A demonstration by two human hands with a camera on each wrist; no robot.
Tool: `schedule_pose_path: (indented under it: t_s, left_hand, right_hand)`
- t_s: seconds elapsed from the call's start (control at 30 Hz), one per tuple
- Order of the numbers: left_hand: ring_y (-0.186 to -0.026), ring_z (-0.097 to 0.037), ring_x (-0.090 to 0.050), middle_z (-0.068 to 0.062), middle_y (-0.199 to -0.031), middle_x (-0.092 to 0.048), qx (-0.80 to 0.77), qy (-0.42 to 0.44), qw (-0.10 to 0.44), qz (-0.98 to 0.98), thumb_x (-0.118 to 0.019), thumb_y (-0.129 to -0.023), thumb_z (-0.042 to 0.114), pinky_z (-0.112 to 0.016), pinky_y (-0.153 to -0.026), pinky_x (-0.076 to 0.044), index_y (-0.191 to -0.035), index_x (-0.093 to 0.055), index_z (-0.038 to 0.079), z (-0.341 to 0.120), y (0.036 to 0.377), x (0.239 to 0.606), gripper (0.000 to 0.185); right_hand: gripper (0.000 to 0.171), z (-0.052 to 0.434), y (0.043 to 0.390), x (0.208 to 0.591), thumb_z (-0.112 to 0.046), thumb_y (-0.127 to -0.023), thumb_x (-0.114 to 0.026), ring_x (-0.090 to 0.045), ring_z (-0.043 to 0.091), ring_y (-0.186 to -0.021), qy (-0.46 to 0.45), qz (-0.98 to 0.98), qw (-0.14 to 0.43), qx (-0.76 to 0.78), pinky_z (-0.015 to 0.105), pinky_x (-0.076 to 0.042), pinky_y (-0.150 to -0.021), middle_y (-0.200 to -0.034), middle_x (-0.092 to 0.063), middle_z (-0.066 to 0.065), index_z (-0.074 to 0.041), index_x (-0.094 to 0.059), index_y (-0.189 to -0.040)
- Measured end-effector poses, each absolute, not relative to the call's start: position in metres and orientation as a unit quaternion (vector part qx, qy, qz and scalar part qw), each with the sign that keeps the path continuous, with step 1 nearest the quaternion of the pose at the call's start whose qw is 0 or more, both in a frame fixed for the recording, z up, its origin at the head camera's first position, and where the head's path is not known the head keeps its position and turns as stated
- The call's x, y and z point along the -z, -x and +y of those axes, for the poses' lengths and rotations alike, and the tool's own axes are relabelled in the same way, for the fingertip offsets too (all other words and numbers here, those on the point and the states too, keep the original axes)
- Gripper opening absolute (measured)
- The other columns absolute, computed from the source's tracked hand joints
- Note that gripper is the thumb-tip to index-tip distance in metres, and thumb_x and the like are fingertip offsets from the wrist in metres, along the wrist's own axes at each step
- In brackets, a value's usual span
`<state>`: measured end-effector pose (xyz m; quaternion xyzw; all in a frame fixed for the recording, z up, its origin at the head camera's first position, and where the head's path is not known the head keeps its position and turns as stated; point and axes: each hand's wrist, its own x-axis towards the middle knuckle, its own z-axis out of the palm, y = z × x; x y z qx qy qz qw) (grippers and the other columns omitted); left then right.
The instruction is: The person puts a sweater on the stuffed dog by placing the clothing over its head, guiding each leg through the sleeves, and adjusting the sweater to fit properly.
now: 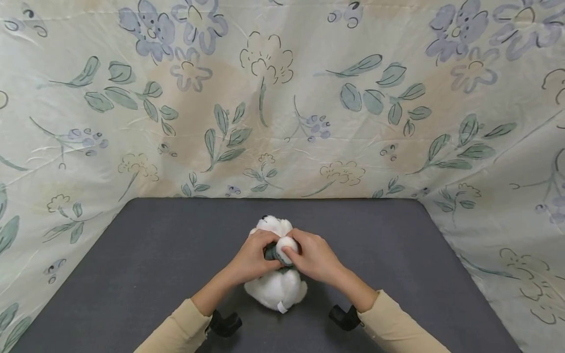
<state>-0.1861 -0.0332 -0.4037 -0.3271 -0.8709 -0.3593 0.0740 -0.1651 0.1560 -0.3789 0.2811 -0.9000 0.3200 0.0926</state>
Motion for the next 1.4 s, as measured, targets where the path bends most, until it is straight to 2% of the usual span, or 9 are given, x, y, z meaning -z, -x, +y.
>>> schedule_pose_path:
  t_s: [0.27,0.67,0.93,1.1,1.27,1.4]
  left_hand:
    - [-0.098,-0.015,-0.05,0.01,-0.1,-0.063,0.211,0.346,0.094,-0.909,-0.071,-0.075,0.038,-0.04,-0.086,-0.036,-0.099,-0.066,0.023,-0.038,0.188,0.397,0.029]
    - [-0.103,-0.02,-0.048,0.008,-0.117,-0.058,0.105,0.306,0.084,-0.942,-0.063,-0.079,0.051,-0.045,-0.093,-0.033,-0.116,-0.062,0.028,-0.041,0.185,0.394,0.044]
    - [-0.114,-0.021,-0.048,0.004,-0.126,-0.055,0.202,0.317,0.119,-0.919,-0.066,-0.081,0.044,-0.047,-0.096,-0.034,-0.123,-0.057,0.023,-0.045,0.175,0.406,0.048]
    - [-0.124,-0.022,-0.043,-0.001,-0.135,-0.048,0.287,0.307,0.135,-0.897,-0.072,-0.078,0.037,-0.05,-0.101,-0.032,-0.127,-0.054,0.017,-0.057,0.165,0.416,0.057]
    - [-0.117,-0.023,-0.05,-0.002,-0.131,-0.051,0.31,0.236,0.106,-0.915,-0.074,-0.075,0.039,-0.046,-0.091,-0.042,-0.13,-0.05,0.018,-0.072,0.154,0.426,0.064]
    - [-0.094,-0.016,-0.062,-0.002,-0.114,-0.063,0.349,0.191,0.1,-0.912,-0.073,-0.077,0.033,-0.033,-0.072,-0.05,-0.123,-0.055,0.018,-0.08,0.148,0.433,0.052]
  right_hand:
    - [0.01,0.157,0.165,0.382,-0.018,-0.086,-0.065,-0.045,-0.002,-0.056,-0.282,-0.899,0.11,-0.316,0.018,-0.041,-0.05,-0.075,-0.055,-0.009,-0.015,-0.06,-0.094]
    - [0.01,0.158,0.163,0.38,-0.018,-0.086,-0.065,-0.045,-0.002,-0.057,-0.279,-0.9,0.113,-0.314,0.018,-0.041,-0.051,-0.076,-0.055,-0.009,-0.015,-0.06,-0.095]
    - [0.012,0.162,0.162,0.379,-0.018,-0.086,-0.065,-0.045,-0.001,-0.057,-0.273,-0.905,0.107,-0.31,0.018,-0.041,-0.051,-0.073,-0.053,-0.01,-0.015,-0.06,-0.097]
    - [0.012,0.164,0.163,0.38,-0.019,-0.086,-0.065,-0.046,-0.001,-0.057,-0.272,-0.906,0.1,-0.308,0.019,-0.041,-0.052,-0.072,-0.053,-0.011,-0.016,-0.06,-0.097]
    - [0.011,0.167,0.163,0.382,-0.019,-0.087,-0.065,-0.046,0.003,-0.058,-0.262,-0.907,0.097,-0.316,0.019,-0.041,-0.052,-0.073,-0.053,-0.011,-0.018,-0.06,-0.096]
    - [0.013,0.167,0.162,0.383,-0.018,-0.087,-0.065,-0.048,0.005,-0.059,-0.26,-0.904,0.1,-0.325,0.019,-0.042,-0.052,-0.074,-0.053,-0.011,-0.017,-0.06,-0.098]
